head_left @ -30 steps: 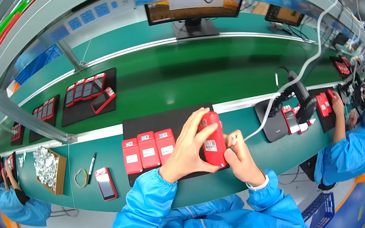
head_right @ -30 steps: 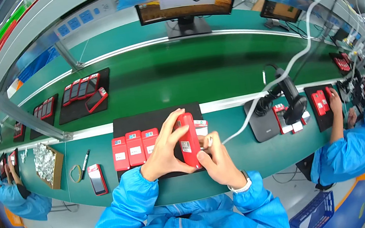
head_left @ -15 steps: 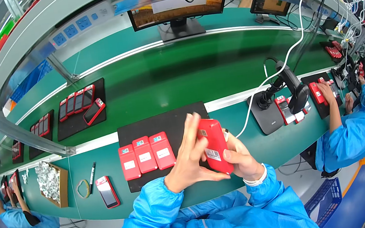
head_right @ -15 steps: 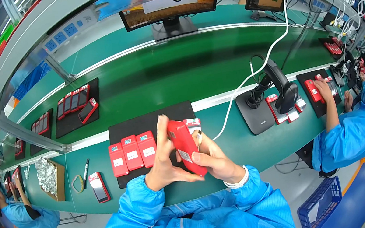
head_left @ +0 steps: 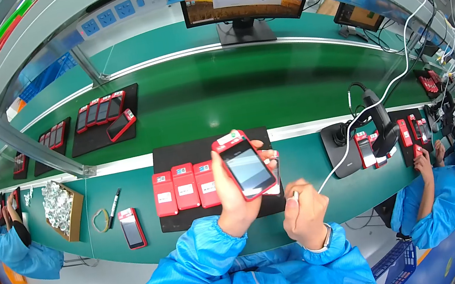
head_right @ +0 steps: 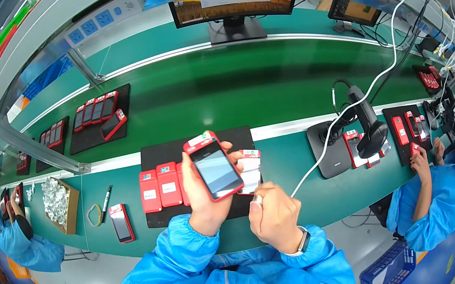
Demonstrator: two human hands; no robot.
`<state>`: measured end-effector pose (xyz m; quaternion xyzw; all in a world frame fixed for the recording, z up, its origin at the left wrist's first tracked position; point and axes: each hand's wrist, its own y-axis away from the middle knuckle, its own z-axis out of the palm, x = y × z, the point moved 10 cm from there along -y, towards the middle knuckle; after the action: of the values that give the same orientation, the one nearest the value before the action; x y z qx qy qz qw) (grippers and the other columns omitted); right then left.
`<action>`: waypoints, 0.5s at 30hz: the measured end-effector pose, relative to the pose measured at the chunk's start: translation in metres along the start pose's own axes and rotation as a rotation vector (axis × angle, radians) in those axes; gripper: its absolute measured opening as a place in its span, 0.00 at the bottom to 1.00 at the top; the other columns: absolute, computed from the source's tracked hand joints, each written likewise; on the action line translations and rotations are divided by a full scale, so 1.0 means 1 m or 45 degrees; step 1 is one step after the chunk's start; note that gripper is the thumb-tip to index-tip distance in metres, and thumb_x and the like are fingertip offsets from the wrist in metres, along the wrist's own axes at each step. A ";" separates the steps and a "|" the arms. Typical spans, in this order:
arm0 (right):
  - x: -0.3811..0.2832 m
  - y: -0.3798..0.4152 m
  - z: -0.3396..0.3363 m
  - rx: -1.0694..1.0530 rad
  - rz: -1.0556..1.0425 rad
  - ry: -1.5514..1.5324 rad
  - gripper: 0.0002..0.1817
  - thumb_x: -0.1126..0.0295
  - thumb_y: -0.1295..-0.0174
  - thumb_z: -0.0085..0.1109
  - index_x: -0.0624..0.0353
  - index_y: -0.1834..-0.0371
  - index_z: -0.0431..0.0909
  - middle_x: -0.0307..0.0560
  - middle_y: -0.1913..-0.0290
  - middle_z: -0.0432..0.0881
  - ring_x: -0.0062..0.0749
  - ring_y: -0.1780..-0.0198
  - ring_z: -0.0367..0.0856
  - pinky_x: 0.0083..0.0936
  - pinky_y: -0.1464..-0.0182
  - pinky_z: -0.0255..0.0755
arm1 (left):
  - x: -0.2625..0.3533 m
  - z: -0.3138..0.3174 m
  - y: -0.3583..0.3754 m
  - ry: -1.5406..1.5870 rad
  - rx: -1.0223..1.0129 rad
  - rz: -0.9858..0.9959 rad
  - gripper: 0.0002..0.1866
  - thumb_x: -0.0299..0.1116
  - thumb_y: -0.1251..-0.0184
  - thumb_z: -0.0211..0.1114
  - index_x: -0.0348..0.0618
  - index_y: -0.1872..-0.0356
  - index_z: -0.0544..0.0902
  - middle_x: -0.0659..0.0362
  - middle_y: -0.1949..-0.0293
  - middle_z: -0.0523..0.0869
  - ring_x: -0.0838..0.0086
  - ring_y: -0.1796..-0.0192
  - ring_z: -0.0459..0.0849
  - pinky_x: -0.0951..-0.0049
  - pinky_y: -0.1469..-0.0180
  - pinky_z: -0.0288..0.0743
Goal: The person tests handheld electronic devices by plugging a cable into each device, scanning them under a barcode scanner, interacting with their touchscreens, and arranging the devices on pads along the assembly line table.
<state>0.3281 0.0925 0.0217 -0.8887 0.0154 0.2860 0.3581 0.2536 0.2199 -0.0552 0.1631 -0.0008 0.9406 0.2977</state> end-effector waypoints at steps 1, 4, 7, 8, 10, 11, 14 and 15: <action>-0.004 0.003 0.002 -0.039 -0.049 0.014 0.09 0.70 0.33 0.68 0.64 0.60 0.80 0.50 0.68 0.85 0.43 0.74 0.84 0.36 0.73 0.76 | 0.007 0.000 -0.002 -0.036 0.020 0.045 0.37 0.64 0.13 0.40 0.39 0.37 0.81 0.49 0.45 0.87 0.54 0.46 0.89 0.55 0.47 0.86; -0.018 -0.007 0.005 -0.065 -0.134 0.058 0.12 0.70 0.38 0.77 0.65 0.59 0.85 0.45 0.77 0.80 0.39 0.79 0.80 0.35 0.75 0.72 | 0.014 0.010 -0.002 0.005 0.010 0.100 0.38 0.66 0.14 0.39 0.40 0.37 0.81 0.49 0.45 0.87 0.54 0.47 0.88 0.56 0.49 0.87; -0.015 -0.010 0.010 -0.105 -0.149 0.143 0.16 0.66 0.41 0.81 0.64 0.59 0.85 0.43 0.79 0.80 0.33 0.80 0.80 0.30 0.77 0.71 | 0.011 0.014 0.001 -0.095 0.013 0.078 0.39 0.67 0.14 0.38 0.40 0.35 0.80 0.49 0.45 0.86 0.56 0.48 0.89 0.58 0.49 0.88; -0.016 -0.011 0.009 -0.106 -0.158 0.141 0.16 0.65 0.40 0.81 0.64 0.60 0.85 0.43 0.79 0.79 0.33 0.80 0.79 0.30 0.78 0.70 | 0.011 0.015 0.002 -0.127 -0.025 0.068 0.40 0.67 0.14 0.37 0.39 0.35 0.79 0.49 0.45 0.86 0.57 0.48 0.89 0.58 0.49 0.88; -0.019 -0.014 0.008 -0.110 -0.179 0.131 0.15 0.65 0.40 0.81 0.63 0.62 0.85 0.41 0.81 0.78 0.32 0.82 0.79 0.30 0.78 0.69 | 0.012 0.017 0.004 -0.144 -0.023 0.087 0.40 0.68 0.14 0.37 0.39 0.35 0.79 0.49 0.46 0.86 0.57 0.50 0.90 0.58 0.49 0.88; -0.019 -0.014 0.008 -0.115 -0.177 0.138 0.15 0.64 0.39 0.81 0.62 0.63 0.85 0.40 0.81 0.78 0.32 0.82 0.78 0.30 0.79 0.69 | 0.013 0.019 0.005 -0.128 0.014 0.116 0.41 0.68 0.15 0.36 0.38 0.35 0.79 0.49 0.47 0.86 0.58 0.50 0.90 0.59 0.49 0.88; -0.016 -0.015 0.006 -0.136 -0.136 0.141 0.14 0.65 0.39 0.80 0.61 0.67 0.84 0.41 0.83 0.77 0.33 0.83 0.78 0.31 0.80 0.67 | 0.013 0.021 0.006 -0.095 0.074 0.179 0.42 0.69 0.15 0.35 0.38 0.35 0.79 0.50 0.49 0.86 0.58 0.52 0.90 0.59 0.49 0.88; -0.014 -0.014 0.005 -0.152 -0.096 0.127 0.13 0.66 0.40 0.81 0.61 0.68 0.84 0.42 0.83 0.77 0.36 0.83 0.78 0.33 0.80 0.67 | 0.013 0.020 0.007 -0.087 0.087 0.194 0.42 0.69 0.15 0.35 0.38 0.35 0.79 0.50 0.49 0.86 0.58 0.53 0.90 0.59 0.50 0.88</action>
<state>0.3168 0.1040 0.0349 -0.9215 -0.0172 0.2281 0.3139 0.2455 0.2197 -0.0313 0.2047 0.0088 0.9539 0.2192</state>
